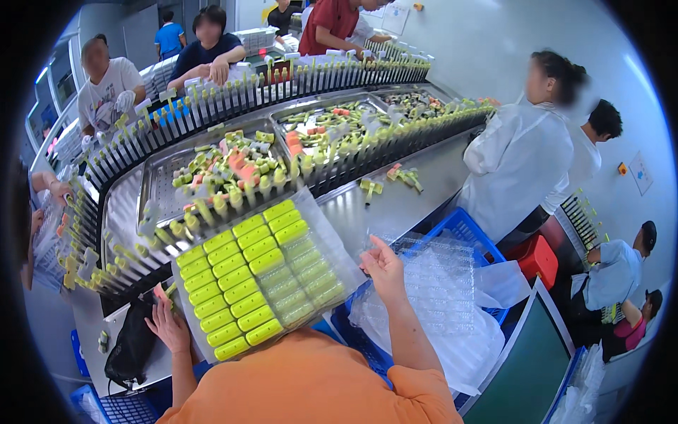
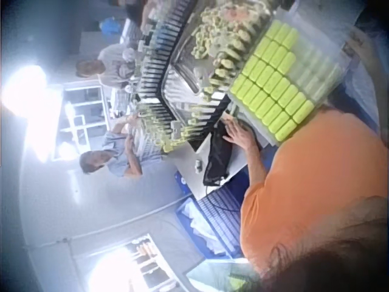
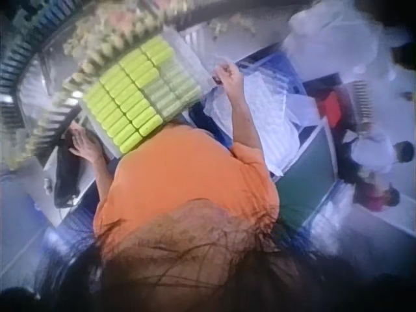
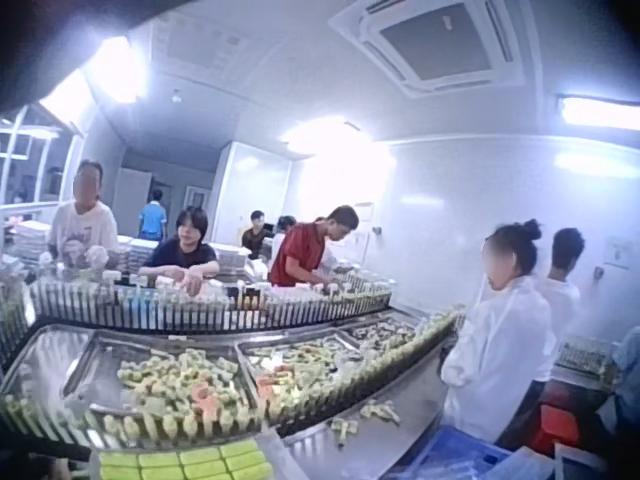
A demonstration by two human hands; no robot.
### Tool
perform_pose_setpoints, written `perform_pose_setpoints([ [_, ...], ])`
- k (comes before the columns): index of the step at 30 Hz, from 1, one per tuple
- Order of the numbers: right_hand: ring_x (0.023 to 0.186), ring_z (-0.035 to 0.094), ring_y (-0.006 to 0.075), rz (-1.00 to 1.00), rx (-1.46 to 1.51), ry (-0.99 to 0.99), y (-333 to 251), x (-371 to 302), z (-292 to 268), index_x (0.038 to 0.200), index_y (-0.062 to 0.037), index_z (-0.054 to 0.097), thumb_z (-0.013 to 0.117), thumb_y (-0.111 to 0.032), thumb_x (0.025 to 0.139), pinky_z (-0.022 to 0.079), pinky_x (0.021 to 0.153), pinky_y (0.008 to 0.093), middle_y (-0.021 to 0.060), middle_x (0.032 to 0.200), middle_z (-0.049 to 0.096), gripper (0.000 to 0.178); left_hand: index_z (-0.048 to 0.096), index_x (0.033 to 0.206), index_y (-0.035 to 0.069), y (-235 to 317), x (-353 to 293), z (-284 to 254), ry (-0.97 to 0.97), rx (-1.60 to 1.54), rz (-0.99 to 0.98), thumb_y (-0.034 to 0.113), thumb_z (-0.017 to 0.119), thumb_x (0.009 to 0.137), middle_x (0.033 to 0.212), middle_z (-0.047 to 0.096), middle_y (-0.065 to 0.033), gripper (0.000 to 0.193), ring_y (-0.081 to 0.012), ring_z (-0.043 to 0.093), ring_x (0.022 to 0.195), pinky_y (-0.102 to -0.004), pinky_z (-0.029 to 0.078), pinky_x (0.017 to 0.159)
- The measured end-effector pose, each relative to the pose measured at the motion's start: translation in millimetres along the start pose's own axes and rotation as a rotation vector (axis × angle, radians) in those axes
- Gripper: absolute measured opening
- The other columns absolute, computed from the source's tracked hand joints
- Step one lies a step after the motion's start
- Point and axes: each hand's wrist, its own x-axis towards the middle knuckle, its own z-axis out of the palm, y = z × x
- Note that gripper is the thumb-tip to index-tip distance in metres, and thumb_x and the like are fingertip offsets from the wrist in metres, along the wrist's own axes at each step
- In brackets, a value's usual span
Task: The person places a filled plastic tray onto the conveyor table, takes an empty plastic tray from a bin, and packs parts picked from the rotating line into the tray slots by hand.
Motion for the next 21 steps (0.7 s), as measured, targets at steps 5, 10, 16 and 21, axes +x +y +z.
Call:
perform_pose_setpoints([
  [5,0.072,0.06,0.0094,-0.016,-0.018,0.084,-16,68,-35,0.132,0.0008,0.05,0.062,-0.01,0.092,0.048,0.064,0.0213,0.0035,0.088,0.062,0.044,0.054,0.128,0.013,2,-1,-6,-0.034,0.014,-0.045,0.01,0.057,0.077,0.133,0.053,-0.0087,0.051,-0.0315,0.041,0.13,-0.0591,0.012,0.114],
  [10,0.074,0.065,0.016,-0.082,-0.467,0.28,-12,176,-103,0.12,0.0015,0.061,0.067,-0.021,0.088,0.051,0.066,0.0292,0.0098,0.085,0.068,0.04,0.053,0.127,0.015,4,2,-3,-0.03,0.037,-0.058,0.008,0.056,0.075,0.131,0.054,-0.0075,0.052,-0.0305,0.04,0.131,-0.0588,0.013,0.114],
  [16,0.093,0.066,0.0353,-0.18,-0.805,0.456,-24,269,-116,0.119,-0.0057,0.063,0.064,-0.031,0.087,0.05,0.084,0.0422,0.0196,0.096,0.069,0.041,0.054,0.125,0.01,5,1,-6,-0.038,0.047,-0.072,0.008,0.055,0.076,0.13,0.054,-0.0106,0.05,-0.0329,0.041,0.13,-0.0579,0.011,0.115],
  [21,0.11,0.059,0.0345,0.006,-0.925,0.443,-16,332,-102,0.133,-0.0157,0.052,0.059,-0.031,0.089,0.047,0.092,0.0453,0.0182,0.116,0.064,0.047,0.054,0.124,0.009,5,2,-2,-0.033,0.065,-0.056,0.008,0.054,0.074,0.128,0.055,-0.0101,0.05,-0.0336,0.042,0.128,-0.0582,0.012,0.115],
])
